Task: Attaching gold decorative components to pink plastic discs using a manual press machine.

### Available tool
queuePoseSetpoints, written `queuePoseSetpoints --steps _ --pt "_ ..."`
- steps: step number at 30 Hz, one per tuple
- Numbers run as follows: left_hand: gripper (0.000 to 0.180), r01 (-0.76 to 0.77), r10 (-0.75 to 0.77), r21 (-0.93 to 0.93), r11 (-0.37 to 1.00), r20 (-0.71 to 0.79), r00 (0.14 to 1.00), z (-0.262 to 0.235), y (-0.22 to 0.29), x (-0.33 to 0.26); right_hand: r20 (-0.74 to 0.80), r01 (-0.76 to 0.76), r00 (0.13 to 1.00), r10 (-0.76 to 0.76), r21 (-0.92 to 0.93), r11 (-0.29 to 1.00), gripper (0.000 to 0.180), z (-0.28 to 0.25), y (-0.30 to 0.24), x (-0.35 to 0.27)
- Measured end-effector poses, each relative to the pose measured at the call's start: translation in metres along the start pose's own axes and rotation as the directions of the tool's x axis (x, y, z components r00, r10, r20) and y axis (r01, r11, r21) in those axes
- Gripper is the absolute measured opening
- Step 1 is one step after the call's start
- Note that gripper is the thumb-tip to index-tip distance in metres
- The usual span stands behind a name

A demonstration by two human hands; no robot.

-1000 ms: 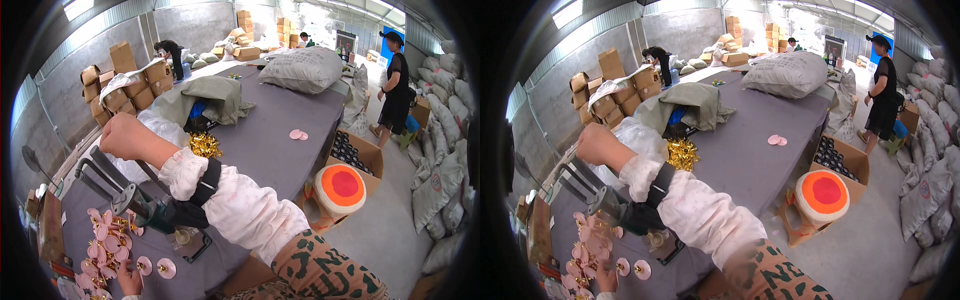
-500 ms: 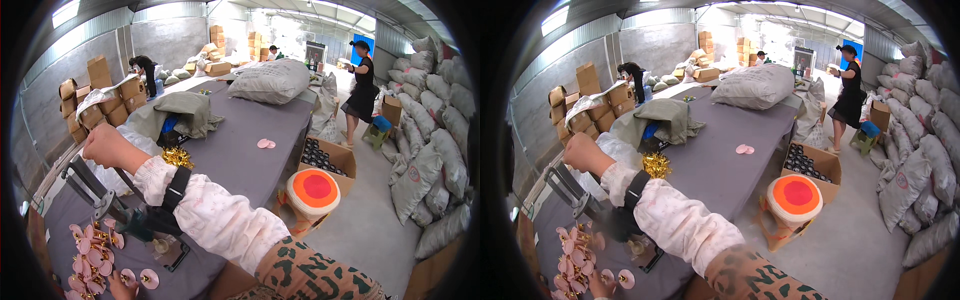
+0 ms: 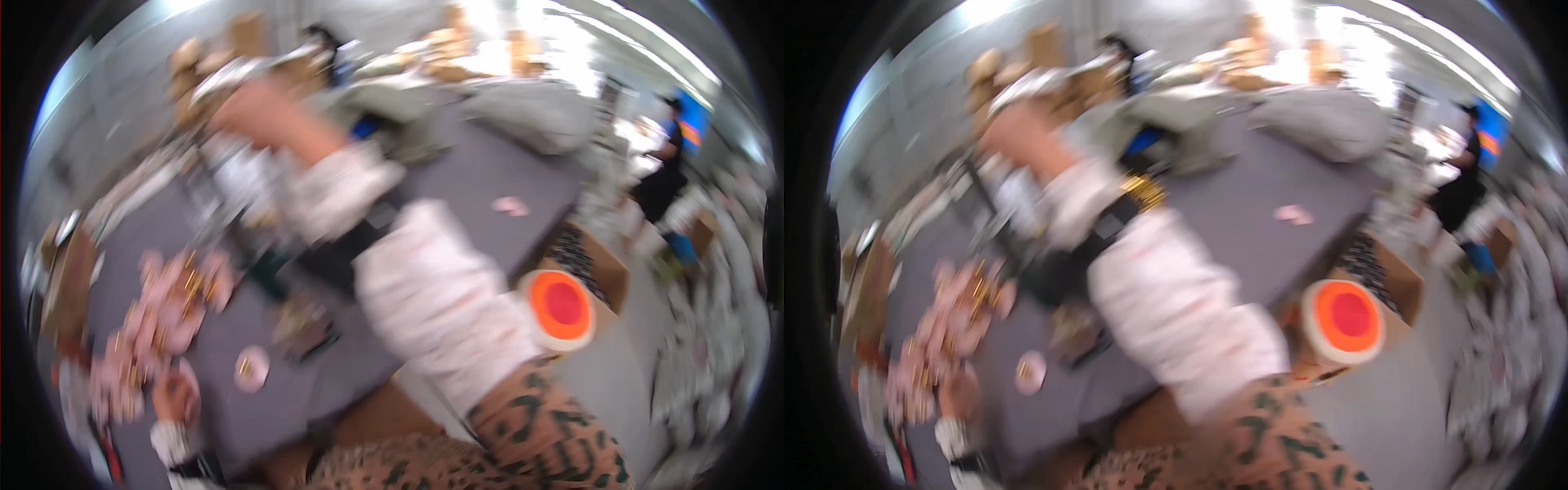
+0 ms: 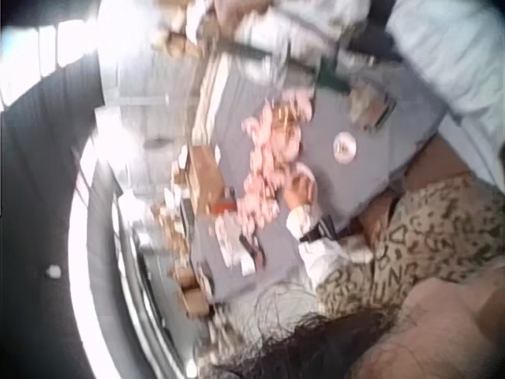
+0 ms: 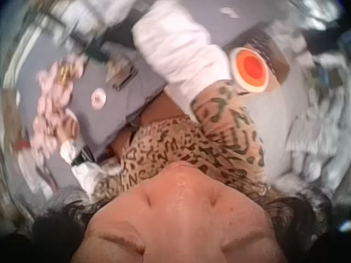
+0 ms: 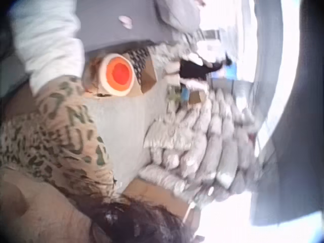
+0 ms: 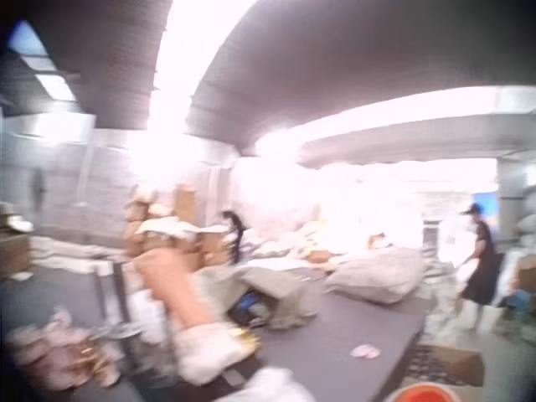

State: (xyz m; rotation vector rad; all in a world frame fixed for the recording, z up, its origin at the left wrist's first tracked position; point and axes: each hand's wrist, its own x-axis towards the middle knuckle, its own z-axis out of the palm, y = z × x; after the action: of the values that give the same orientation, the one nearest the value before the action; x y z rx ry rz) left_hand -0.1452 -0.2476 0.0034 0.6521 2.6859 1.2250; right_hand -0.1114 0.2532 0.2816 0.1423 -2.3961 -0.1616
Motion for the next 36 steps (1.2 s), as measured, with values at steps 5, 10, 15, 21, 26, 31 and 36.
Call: queuePoseSetpoints --steps 5,10,15,21,26,31,36 --pt "0.021 0.268 -0.208 0.173 0.948 -0.302 0.930 -0.094 0.055 -0.171 0.222 -0.333 0.906 0.361 0.899 0.285 0.017 -0.100 -0.039 -0.060" --pt "0.021 0.529 -0.454 0.194 0.826 -0.325 0.830 -0.122 -0.007 -0.285 0.103 -0.350 0.855 0.508 0.837 0.419 0.035 -0.119 -0.040 -0.093" --pt "0.031 0.048 -0.075 0.184 0.982 0.141 0.987 -0.029 -0.036 -0.198 -0.166 -0.255 0.924 0.344 0.405 0.878 0.018 -0.049 -0.072 -0.030" --pt "0.047 -0.210 0.054 0.237 0.948 0.532 0.845 -0.033 -0.161 -0.187 0.068 -0.053 0.996 0.049 0.055 0.997 0.011 -0.052 -0.053 -0.022" --pt "0.060 -0.217 -0.062 0.352 0.910 0.635 0.770 -0.081 -0.258 -0.221 -0.023 0.036 0.999 -0.042 -0.228 0.973 0.017 -0.053 -0.054 -0.026" --pt "0.071 -0.263 -0.124 0.392 0.882 0.730 0.672 -0.027 -0.149 -0.154 0.037 0.040 0.999 -0.029 -0.322 0.946 0.018 -0.055 -0.044 -0.046" --pt "0.054 0.270 -0.627 0.745 0.610 0.246 0.739 -0.030 -0.057 -0.202 -0.011 0.065 0.997 -0.070 -0.259 0.964 0.020 -0.053 -0.066 -0.028"
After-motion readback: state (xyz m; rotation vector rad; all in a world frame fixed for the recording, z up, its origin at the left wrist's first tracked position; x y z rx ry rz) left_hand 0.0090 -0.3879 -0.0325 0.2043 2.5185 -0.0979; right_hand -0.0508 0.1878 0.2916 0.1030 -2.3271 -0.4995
